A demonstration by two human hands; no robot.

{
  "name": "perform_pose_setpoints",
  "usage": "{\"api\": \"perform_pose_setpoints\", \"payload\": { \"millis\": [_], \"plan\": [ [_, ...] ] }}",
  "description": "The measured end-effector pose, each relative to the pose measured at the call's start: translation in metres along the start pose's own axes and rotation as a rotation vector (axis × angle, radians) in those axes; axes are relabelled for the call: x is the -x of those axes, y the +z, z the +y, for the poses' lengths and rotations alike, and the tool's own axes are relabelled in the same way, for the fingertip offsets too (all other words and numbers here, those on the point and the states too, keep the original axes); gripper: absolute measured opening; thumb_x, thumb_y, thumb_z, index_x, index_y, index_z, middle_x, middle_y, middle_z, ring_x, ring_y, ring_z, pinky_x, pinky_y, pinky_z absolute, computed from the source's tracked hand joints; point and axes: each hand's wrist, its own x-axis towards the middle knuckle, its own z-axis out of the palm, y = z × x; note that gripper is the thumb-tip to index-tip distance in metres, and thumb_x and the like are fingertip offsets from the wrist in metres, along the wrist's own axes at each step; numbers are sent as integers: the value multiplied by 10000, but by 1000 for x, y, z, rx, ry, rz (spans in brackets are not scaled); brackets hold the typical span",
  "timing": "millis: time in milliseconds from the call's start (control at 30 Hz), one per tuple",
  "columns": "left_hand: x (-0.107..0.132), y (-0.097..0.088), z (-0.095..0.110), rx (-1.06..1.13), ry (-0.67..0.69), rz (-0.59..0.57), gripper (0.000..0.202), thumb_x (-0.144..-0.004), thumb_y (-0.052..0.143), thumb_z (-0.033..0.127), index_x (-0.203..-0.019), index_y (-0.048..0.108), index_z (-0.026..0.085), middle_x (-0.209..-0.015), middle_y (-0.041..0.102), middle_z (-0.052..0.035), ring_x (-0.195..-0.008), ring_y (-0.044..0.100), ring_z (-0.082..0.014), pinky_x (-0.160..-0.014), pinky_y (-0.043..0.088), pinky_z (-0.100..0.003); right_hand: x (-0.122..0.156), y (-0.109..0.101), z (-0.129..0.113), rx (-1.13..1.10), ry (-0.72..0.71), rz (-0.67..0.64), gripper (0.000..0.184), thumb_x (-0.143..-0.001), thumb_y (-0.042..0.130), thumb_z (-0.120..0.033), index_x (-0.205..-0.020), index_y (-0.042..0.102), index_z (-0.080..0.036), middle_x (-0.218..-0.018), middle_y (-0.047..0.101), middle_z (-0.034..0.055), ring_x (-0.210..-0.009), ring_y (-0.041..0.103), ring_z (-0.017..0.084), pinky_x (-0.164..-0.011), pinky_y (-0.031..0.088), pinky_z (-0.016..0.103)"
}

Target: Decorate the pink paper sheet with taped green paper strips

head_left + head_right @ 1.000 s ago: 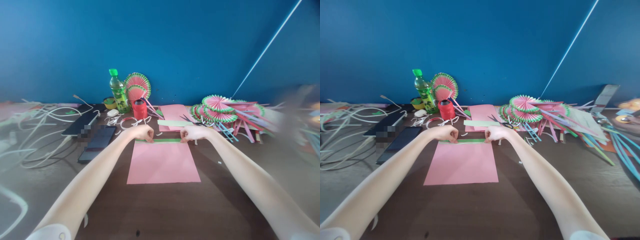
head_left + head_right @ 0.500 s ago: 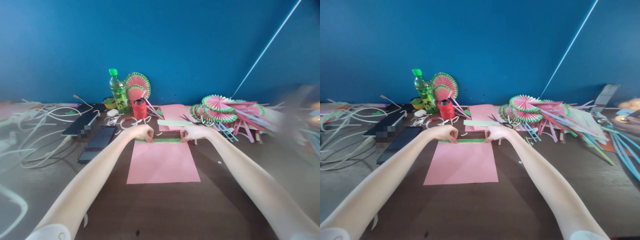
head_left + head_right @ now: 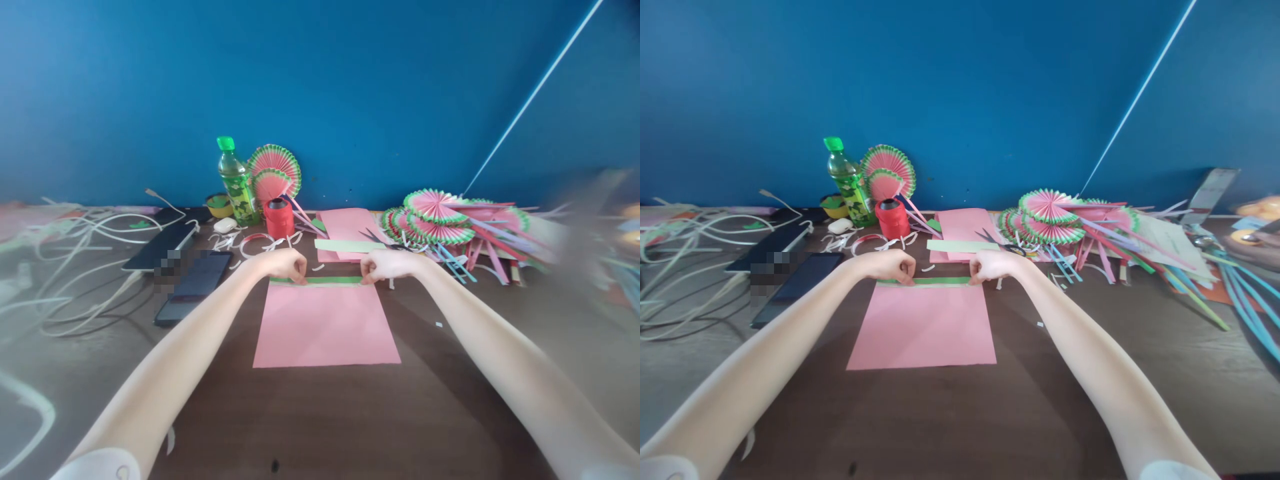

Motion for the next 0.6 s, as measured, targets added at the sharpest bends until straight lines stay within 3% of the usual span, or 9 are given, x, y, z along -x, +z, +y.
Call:
{"api": "perform_pose_setpoints", "payload": {
  "millis": [600],
  "plan": [
    [0,0,-1,21,1,-4,276,-580,613,432,-682,552,183,-668,578,13,-591,485,-118,-491,317,-210,-1,0,2,7,-4,-5,184,-663,596,-334,-712,572,-159,-639,550,9,-562,477,102,-458,382,209]
  ]
}}
